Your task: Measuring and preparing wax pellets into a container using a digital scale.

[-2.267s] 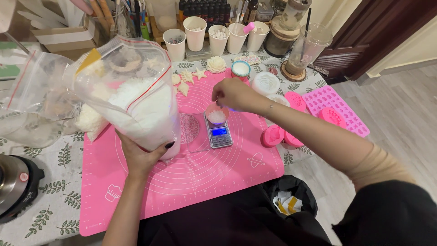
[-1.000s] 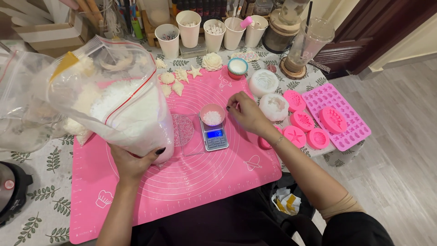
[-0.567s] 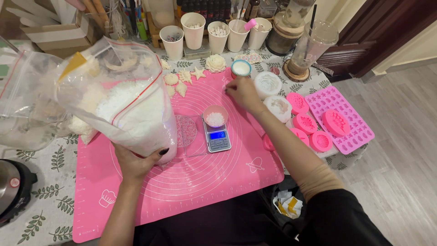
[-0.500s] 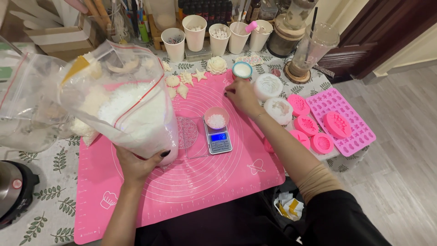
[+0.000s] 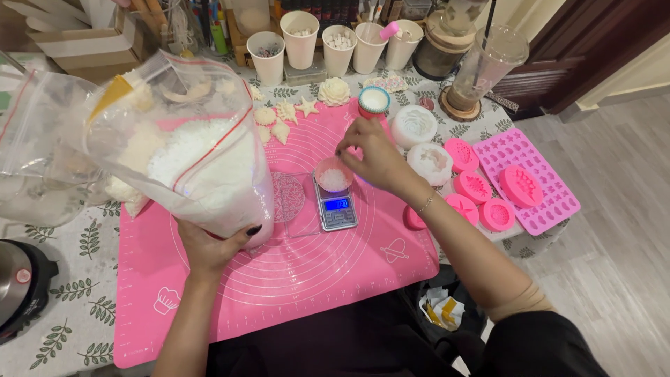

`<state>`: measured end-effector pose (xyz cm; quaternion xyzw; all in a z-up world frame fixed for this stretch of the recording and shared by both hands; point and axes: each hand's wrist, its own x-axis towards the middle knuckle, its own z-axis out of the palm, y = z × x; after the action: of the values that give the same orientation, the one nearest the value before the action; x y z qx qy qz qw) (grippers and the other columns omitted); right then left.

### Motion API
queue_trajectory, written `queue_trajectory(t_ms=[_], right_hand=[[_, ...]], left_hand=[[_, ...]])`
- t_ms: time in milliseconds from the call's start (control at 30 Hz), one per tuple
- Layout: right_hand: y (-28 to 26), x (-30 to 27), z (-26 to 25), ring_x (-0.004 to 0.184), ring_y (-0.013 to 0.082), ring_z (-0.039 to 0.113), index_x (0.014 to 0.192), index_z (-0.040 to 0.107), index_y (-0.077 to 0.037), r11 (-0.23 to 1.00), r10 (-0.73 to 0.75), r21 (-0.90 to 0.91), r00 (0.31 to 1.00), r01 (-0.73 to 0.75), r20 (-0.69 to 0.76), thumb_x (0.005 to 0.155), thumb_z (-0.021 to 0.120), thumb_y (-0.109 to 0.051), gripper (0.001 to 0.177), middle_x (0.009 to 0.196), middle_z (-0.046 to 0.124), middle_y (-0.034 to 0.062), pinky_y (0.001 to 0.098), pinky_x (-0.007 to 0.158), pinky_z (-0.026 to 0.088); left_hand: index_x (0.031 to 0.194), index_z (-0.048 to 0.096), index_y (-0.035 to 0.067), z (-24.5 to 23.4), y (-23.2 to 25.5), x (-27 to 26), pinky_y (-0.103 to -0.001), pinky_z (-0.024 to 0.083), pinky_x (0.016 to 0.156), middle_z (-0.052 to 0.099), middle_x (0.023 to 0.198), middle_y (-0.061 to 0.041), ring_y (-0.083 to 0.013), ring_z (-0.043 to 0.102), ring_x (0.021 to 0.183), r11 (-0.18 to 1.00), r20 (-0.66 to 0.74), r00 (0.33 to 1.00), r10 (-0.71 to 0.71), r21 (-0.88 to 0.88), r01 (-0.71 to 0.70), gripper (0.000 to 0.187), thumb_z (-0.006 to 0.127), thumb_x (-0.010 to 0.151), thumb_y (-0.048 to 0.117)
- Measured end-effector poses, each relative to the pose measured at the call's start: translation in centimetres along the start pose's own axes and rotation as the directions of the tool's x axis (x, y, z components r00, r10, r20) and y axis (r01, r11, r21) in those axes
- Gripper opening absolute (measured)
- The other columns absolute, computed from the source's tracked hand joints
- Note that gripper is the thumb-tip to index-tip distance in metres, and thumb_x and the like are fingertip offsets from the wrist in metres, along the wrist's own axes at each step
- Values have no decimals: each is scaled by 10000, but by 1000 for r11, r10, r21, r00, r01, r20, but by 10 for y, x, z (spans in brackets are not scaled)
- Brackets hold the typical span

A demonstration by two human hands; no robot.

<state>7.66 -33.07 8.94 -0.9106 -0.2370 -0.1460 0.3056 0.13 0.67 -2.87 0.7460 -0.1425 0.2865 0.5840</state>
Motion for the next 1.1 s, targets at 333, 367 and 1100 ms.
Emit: queue_trajectory(t_ms=[333, 367, 1100], right_hand=[[-29, -84, 5, 728, 202, 665, 970, 723, -23, 959, 269, 121, 956, -255, -121, 901, 735, -122, 121, 912, 641, 98, 341, 662, 538], [-34, -100, 9, 695, 200, 672, 943, 739, -18, 953, 292, 118, 947, -277, -133, 883, 744, -108, 109, 861, 662, 102, 342, 636, 536], [-65, -136, 37, 839, 278, 602, 841, 687, -38, 982, 122, -134, 991, -130, -62, 804, 746, -76, 79, 860, 613, 91, 403, 729, 519]], left_hand=[[1431, 415, 13, 0, 2, 0, -404, 535, 1088, 587, 1331, -116, -236, 626, 1203, 999, -5, 1000, 22, 26, -22, 976, 962, 676, 304], [1437, 409, 11, 0, 2, 1, -407, 529, 1096, 581, 1340, -117, -239, 619, 1227, 999, -6, 1000, 24, 35, -24, 985, 962, 677, 308], [1430, 419, 15, 0, 1, -3, -384, 549, 1071, 589, 1333, -106, -236, 631, 1230, 1000, -8, 1000, -8, -25, 8, 972, 961, 675, 299]])
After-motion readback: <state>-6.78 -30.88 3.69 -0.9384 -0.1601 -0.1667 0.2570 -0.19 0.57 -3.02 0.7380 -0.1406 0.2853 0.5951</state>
